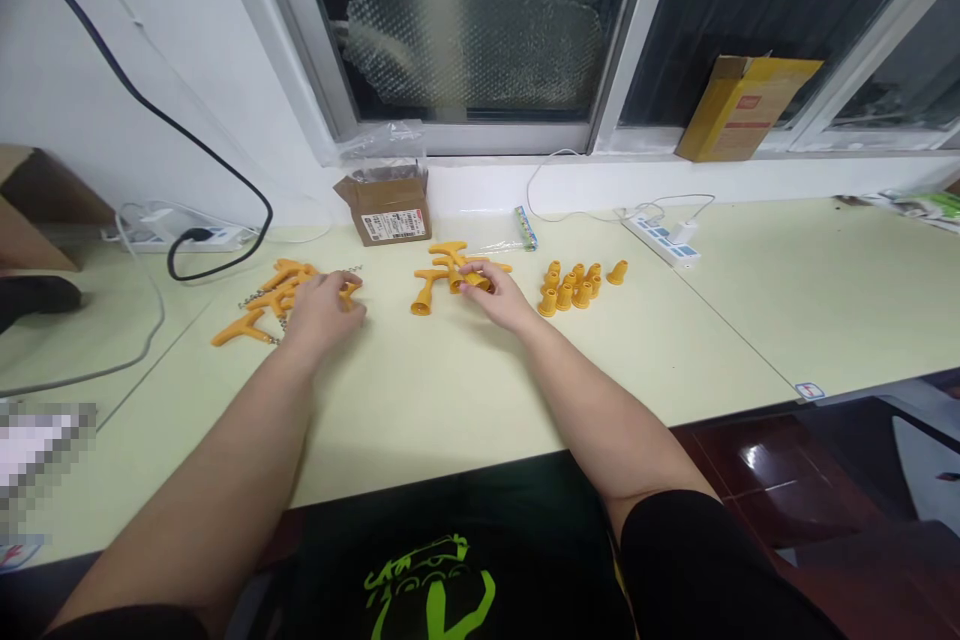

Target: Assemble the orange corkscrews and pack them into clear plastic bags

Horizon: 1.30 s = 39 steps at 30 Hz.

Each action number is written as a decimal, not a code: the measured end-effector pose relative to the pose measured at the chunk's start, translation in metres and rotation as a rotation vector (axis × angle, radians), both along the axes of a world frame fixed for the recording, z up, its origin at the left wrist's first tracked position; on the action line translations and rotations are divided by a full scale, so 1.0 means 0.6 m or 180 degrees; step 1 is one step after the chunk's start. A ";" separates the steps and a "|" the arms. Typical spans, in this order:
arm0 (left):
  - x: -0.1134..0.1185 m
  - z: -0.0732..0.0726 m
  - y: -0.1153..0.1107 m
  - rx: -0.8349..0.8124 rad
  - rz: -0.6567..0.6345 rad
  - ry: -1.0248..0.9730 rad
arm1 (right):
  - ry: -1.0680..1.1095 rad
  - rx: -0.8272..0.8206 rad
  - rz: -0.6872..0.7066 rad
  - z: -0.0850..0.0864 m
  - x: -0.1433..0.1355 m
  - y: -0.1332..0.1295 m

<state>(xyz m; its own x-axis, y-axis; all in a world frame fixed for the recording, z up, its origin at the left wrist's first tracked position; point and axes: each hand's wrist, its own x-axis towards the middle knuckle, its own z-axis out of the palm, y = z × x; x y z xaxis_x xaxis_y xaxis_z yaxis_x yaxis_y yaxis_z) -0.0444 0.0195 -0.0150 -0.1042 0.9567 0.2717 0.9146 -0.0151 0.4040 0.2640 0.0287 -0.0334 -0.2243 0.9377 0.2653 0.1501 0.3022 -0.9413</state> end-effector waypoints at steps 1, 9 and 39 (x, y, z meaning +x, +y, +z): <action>-0.010 0.002 0.002 -0.0136 0.0173 0.0145 | -0.0396 0.0268 -0.0121 -0.005 0.002 0.002; -0.023 -0.018 0.017 -0.0693 0.0249 0.0345 | -0.2429 0.1007 -0.0179 -0.016 -0.012 0.000; -0.010 -0.014 0.026 0.0207 0.0060 -0.0950 | -0.3082 -0.0199 -0.2359 0.044 0.136 0.021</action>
<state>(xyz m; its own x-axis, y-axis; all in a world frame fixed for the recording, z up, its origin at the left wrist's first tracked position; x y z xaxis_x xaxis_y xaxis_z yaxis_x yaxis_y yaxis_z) -0.0506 0.0349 -0.0232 -0.2062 0.9354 0.2871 0.7561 -0.0339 0.6536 0.3457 0.0415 -0.0070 0.2902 0.9277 0.2350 0.9142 -0.1961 -0.3546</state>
